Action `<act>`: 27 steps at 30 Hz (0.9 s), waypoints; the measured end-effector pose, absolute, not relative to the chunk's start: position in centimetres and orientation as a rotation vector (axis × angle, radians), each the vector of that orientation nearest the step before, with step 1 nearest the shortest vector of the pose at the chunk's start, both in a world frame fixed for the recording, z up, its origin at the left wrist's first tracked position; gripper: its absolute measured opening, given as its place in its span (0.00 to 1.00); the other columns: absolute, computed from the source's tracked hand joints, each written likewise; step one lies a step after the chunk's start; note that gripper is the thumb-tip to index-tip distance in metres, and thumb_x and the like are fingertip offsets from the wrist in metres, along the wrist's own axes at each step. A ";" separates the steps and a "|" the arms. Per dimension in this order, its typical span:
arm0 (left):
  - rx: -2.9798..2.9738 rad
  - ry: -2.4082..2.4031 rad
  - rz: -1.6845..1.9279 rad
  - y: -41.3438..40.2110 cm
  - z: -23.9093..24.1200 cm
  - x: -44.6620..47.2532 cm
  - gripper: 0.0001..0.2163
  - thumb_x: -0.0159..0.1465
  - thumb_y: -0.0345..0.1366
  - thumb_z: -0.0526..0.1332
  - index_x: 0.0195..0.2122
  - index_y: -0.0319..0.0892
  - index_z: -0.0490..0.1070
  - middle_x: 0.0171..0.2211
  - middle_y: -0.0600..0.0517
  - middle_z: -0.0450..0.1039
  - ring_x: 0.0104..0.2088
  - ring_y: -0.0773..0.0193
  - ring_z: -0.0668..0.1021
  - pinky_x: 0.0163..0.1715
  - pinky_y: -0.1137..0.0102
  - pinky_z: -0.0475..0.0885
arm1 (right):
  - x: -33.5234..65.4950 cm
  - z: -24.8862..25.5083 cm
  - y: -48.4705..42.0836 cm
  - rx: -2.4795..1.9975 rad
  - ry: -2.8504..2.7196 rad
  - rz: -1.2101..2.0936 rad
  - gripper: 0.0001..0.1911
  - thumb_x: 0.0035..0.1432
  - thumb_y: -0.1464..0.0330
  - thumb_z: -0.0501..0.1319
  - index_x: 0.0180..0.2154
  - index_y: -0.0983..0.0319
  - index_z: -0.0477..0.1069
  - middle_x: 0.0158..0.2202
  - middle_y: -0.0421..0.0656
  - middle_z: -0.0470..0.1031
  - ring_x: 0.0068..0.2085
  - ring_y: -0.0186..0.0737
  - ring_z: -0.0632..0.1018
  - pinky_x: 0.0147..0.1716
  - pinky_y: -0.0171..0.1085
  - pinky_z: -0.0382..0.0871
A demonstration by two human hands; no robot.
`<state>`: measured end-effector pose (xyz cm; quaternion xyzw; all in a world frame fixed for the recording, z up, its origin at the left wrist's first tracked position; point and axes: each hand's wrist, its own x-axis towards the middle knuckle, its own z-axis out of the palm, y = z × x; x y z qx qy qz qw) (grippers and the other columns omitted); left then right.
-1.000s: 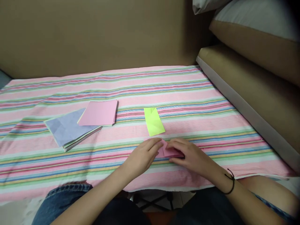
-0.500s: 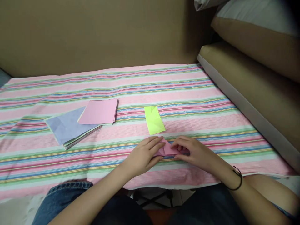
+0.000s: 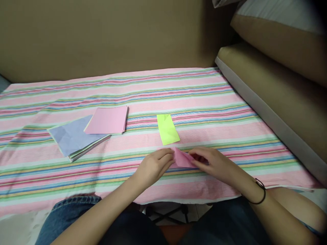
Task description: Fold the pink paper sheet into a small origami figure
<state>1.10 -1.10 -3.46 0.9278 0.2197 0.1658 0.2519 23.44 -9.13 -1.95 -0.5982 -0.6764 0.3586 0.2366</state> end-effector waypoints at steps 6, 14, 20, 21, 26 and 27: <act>2.458 0.689 0.487 -1.3 -3.4 1.3 0.10 0.68 0.34 0.49 0.42 0.42 0.69 0.46 0.45 0.74 0.45 0.60 0.77 0.44 0.66 0.73 | 23.3 -1.7 -9.3 -1.637 -1.854 1.005 0.16 0.54 0.62 0.63 0.45 0.57 0.71 0.36 0.42 0.75 0.34 0.40 0.74 0.33 0.37 0.67; 2.584 0.604 0.491 -1.2 -3.5 1.2 0.11 0.67 0.35 0.50 0.47 0.41 0.67 0.51 0.44 0.71 0.49 0.58 0.75 0.45 0.64 0.73 | 23.1 -2.1 -9.4 -1.514 -2.059 0.730 0.16 0.55 0.76 0.57 0.46 0.59 0.71 0.40 0.44 0.71 0.41 0.40 0.73 0.41 0.38 0.68; 2.814 0.404 0.407 -1.1 -3.8 1.4 0.18 0.66 0.39 0.52 0.57 0.43 0.62 0.57 0.47 0.66 0.55 0.54 0.69 0.52 0.58 0.68 | 23.4 -2.6 -9.5 -1.547 -2.117 0.753 0.13 0.58 0.73 0.57 0.45 0.60 0.72 0.40 0.44 0.73 0.40 0.40 0.74 0.40 0.39 0.69; 2.825 0.399 0.386 -1.2 -3.9 1.4 0.17 0.66 0.39 0.52 0.56 0.43 0.64 0.56 0.48 0.67 0.55 0.54 0.68 0.52 0.58 0.68 | 23.4 -2.6 -9.4 -1.562 -2.100 0.754 0.12 0.60 0.73 0.56 0.44 0.60 0.72 0.39 0.43 0.74 0.40 0.40 0.75 0.40 0.39 0.69; 2.729 0.425 0.369 -1.2 -3.7 1.5 0.17 0.66 0.40 0.53 0.54 0.44 0.66 0.56 0.48 0.68 0.55 0.53 0.67 0.52 0.56 0.67 | 23.0 -3.1 -9.1 -1.566 -1.992 0.723 0.14 0.63 0.74 0.52 0.46 0.58 0.71 0.42 0.43 0.72 0.41 0.38 0.75 0.41 0.38 0.69; 2.689 0.429 0.377 -1.1 -3.5 1.5 0.17 0.65 0.41 0.54 0.54 0.44 0.66 0.55 0.47 0.68 0.55 0.53 0.67 0.53 0.57 0.67 | 22.8 -3.4 -9.1 -1.564 -1.989 0.715 0.14 0.62 0.74 0.53 0.48 0.58 0.71 0.42 0.43 0.72 0.40 0.38 0.75 0.41 0.38 0.69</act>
